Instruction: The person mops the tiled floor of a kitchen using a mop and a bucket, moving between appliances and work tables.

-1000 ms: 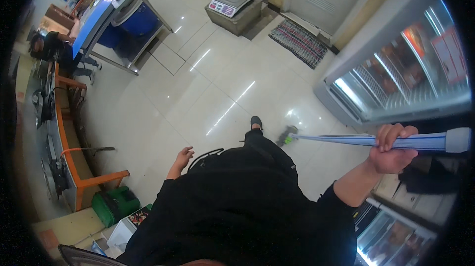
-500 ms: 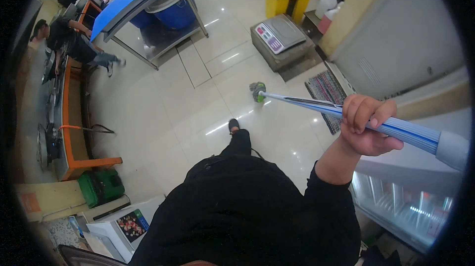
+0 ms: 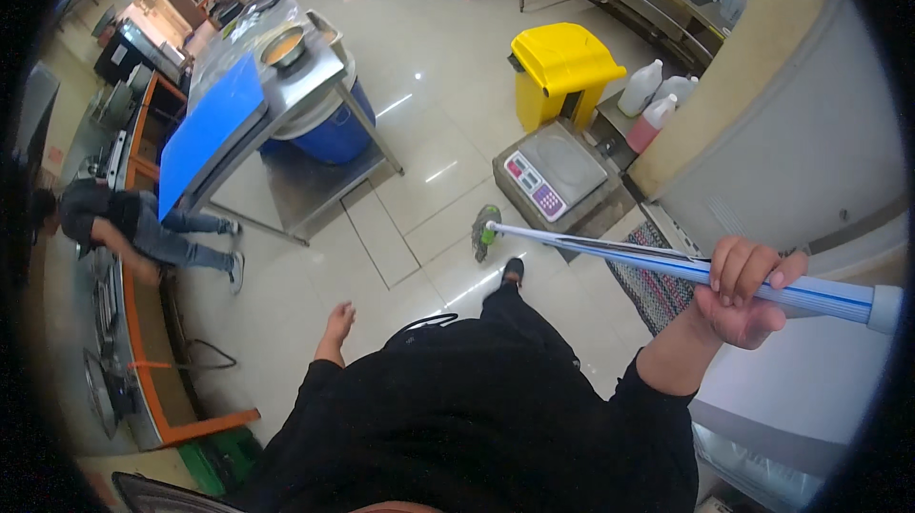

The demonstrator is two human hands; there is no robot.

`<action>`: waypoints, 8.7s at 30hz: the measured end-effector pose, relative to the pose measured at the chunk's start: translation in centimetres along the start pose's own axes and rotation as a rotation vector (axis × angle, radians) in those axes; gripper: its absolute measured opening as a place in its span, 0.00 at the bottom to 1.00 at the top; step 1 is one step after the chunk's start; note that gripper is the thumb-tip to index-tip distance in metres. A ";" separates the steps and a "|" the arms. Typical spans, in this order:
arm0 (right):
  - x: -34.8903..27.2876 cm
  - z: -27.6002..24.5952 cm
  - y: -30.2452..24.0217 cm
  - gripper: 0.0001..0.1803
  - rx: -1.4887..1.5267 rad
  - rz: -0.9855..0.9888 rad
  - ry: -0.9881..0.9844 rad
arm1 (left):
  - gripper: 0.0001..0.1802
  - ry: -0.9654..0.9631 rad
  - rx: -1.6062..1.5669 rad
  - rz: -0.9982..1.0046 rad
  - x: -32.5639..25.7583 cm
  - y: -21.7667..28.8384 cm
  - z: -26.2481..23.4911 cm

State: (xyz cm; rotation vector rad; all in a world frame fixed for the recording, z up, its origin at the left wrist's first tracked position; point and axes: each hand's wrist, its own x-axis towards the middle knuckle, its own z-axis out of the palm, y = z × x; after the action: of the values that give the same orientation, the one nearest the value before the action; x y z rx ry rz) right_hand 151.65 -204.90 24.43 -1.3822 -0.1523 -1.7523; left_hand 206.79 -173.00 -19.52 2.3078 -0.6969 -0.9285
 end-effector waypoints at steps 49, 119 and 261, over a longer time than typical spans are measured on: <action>53.0 -23.5 92.2 0.28 -0.331 0.483 0.300 | 0.14 -0.288 -0.948 0.968 89.5 118.7 0.8; 89.0 -122.8 123.8 0.30 -1.351 1.185 -0.183 | 0.13 0.218 -0.800 0.820 112.7 159.5 47.3; 80.7 -125.2 133.5 0.23 0.257 0.538 1.318 | 0.11 0.324 -0.712 0.646 115.0 151.2 40.3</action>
State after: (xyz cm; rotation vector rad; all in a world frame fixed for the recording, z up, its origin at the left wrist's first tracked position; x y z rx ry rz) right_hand 151.57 -402.28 -8.29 0.1031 0.6288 -1.7330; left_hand 210.62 -365.87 2.76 1.4136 -0.7447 -0.3863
